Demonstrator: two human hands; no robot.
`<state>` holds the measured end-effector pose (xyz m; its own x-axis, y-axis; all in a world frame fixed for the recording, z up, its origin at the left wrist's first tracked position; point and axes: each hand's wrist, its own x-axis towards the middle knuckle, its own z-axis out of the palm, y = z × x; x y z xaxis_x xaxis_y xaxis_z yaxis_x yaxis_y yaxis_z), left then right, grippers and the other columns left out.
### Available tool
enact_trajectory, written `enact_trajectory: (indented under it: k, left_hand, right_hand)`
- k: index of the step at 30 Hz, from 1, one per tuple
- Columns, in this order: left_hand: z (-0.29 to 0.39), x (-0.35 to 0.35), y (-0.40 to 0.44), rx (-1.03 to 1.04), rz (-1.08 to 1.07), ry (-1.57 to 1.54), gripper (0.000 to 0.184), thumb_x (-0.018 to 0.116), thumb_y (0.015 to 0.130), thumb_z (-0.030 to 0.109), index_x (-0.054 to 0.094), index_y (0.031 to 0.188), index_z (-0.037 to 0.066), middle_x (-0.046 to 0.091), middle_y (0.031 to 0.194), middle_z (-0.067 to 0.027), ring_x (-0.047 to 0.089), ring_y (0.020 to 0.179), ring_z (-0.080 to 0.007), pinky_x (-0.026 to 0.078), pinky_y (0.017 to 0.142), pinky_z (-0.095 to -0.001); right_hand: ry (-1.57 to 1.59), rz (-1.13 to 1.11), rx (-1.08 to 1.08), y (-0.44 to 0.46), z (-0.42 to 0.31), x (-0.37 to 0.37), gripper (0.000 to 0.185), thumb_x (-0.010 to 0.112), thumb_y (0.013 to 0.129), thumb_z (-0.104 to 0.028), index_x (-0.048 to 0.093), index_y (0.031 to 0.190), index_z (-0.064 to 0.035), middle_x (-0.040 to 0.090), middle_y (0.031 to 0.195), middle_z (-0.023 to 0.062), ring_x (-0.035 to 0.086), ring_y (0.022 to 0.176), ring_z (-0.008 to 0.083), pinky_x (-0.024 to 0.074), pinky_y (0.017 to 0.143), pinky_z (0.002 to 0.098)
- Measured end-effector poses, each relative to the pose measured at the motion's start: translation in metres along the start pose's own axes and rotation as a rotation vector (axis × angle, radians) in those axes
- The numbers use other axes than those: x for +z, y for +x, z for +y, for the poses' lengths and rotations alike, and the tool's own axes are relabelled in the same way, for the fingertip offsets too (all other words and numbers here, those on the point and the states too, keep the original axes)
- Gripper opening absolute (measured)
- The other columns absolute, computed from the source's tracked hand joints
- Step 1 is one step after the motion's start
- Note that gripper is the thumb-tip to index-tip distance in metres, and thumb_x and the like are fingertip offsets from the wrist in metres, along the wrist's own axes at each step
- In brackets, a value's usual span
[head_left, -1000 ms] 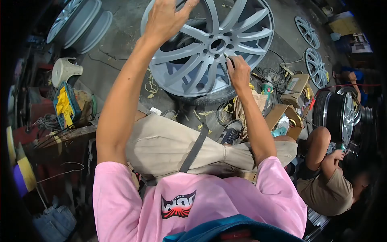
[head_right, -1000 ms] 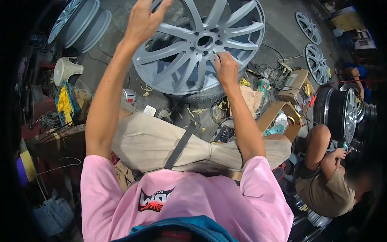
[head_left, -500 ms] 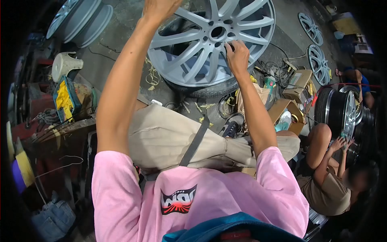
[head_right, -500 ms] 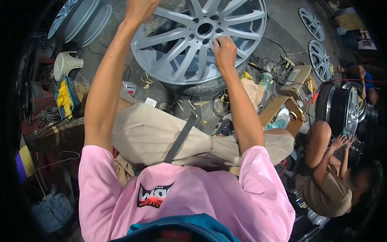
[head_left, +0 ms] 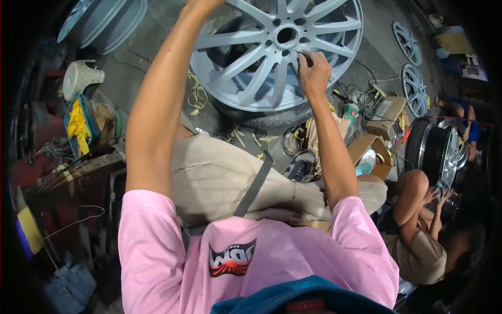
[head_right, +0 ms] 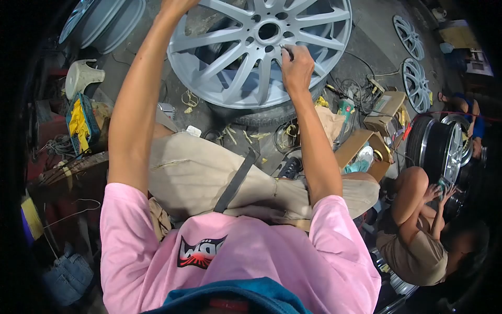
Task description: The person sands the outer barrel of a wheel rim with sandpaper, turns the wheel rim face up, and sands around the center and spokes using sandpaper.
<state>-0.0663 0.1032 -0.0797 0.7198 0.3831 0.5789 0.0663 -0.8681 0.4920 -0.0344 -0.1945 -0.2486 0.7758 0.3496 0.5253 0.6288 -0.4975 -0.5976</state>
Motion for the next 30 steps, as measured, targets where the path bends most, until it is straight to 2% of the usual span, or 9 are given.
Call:
enact_trajectory:
  k: [3,6,12,14,21,23,27,29,30]
  left_hand:
    - [-0.007,0.008,0.006,0.010,0.004,-0.017,0.023,0.069,0.087,0.023,0.078,0.104,0.009,0.073,0.102,-0.0232,0.069,0.101,-0.0450,0.054,0.088,-0.0508]
    - [-0.008,0.006,0.010,-0.002,0.014,-0.023,0.023,0.069,0.087,0.022,0.079,0.104,0.009,0.074,0.101,-0.0235,0.069,0.100,-0.0450,0.054,0.087,-0.0500]
    - [-0.026,0.015,0.019,0.013,-0.022,-0.046,0.024,0.069,0.087,0.022,0.079,0.105,0.009,0.074,0.099,-0.0233,0.071,0.097,-0.0437,0.055,0.085,-0.0491]
    - [-0.026,0.013,0.021,0.029,0.003,-0.045,0.024,0.069,0.087,0.022,0.079,0.105,0.009,0.075,0.098,-0.0231,0.071,0.097,-0.0432,0.055,0.085,-0.0492]
    - [-0.023,0.012,0.022,-0.058,-0.043,-0.041,0.025,0.069,0.088,0.025,0.080,0.105,0.011,0.075,0.096,-0.0229,0.072,0.095,-0.0427,0.056,0.085,-0.0486]
    - [-0.028,0.016,0.026,-0.011,-0.012,-0.068,0.025,0.069,0.088,0.025,0.080,0.105,0.011,0.075,0.095,-0.0230,0.072,0.095,-0.0427,0.056,0.084,-0.0487]
    - [-0.022,0.014,0.014,-0.025,-0.018,-0.013,0.026,0.068,0.087,0.025,0.079,0.106,0.010,0.075,0.097,-0.0230,0.072,0.096,-0.0427,0.056,0.085,-0.0487]
    - [-0.016,0.012,0.017,-0.012,-0.028,-0.037,0.027,0.068,0.087,0.025,0.079,0.106,0.009,0.075,0.098,-0.0230,0.072,0.097,-0.0429,0.056,0.085,-0.0486]
    - [-0.015,0.011,0.014,-0.022,-0.014,-0.019,0.027,0.068,0.087,0.025,0.078,0.107,0.009,0.075,0.100,-0.0227,0.072,0.098,-0.0431,0.056,0.086,-0.0485]
  right_hand:
    - [0.079,0.043,0.123,0.000,-0.004,-0.001,0.013,0.076,0.088,-0.010,0.076,0.098,-0.0013,0.066,0.086,0.0181,0.067,0.084,0.0391,0.0522,0.076,0.0470]
    - [-0.050,0.076,-0.004,0.006,0.000,0.008,0.014,0.077,0.089,-0.014,0.079,0.096,-0.0016,0.067,0.083,0.0164,0.068,0.074,0.0340,0.0524,0.071,0.0426]
    - [-0.111,-0.051,-0.052,0.025,0.002,0.005,0.016,0.076,0.088,-0.015,0.078,0.094,-0.0004,0.068,0.084,0.0179,0.068,0.076,0.0351,0.0520,0.072,0.0430]
    - [0.011,-0.119,0.014,0.022,-0.007,-0.009,0.012,0.074,0.087,-0.010,0.077,0.090,0.0007,0.069,0.090,0.0203,0.067,0.086,0.0415,0.0529,0.079,0.0470]
    - [-0.009,-0.190,-0.023,0.037,-0.002,-0.007,0.014,0.073,0.086,-0.010,0.077,0.092,0.0015,0.069,0.087,0.0209,0.067,0.082,0.0414,0.0522,0.077,0.0471]
    - [-0.055,-0.182,-0.064,0.034,-0.003,-0.016,0.017,0.076,0.087,-0.015,0.078,0.093,0.0008,0.070,0.085,0.0182,0.069,0.077,0.0355,0.0528,0.073,0.0430]
    - [-0.060,-0.136,-0.003,0.022,-0.006,-0.017,0.016,0.074,0.088,-0.014,0.076,0.093,0.0015,0.068,0.086,0.0199,0.067,0.079,0.0392,0.0520,0.074,0.0452]
    - [-0.137,-0.152,-0.083,0.030,0.004,0.005,0.012,0.071,0.087,-0.010,0.073,0.090,0.0014,0.066,0.092,0.0237,0.067,0.085,0.0448,0.0533,0.078,0.0516]
    - [-0.147,-0.120,-0.120,0.035,0.003,0.009,0.013,0.073,0.088,-0.012,0.072,0.088,0.0011,0.067,0.087,0.0205,0.065,0.083,0.0426,0.0510,0.076,0.0490]
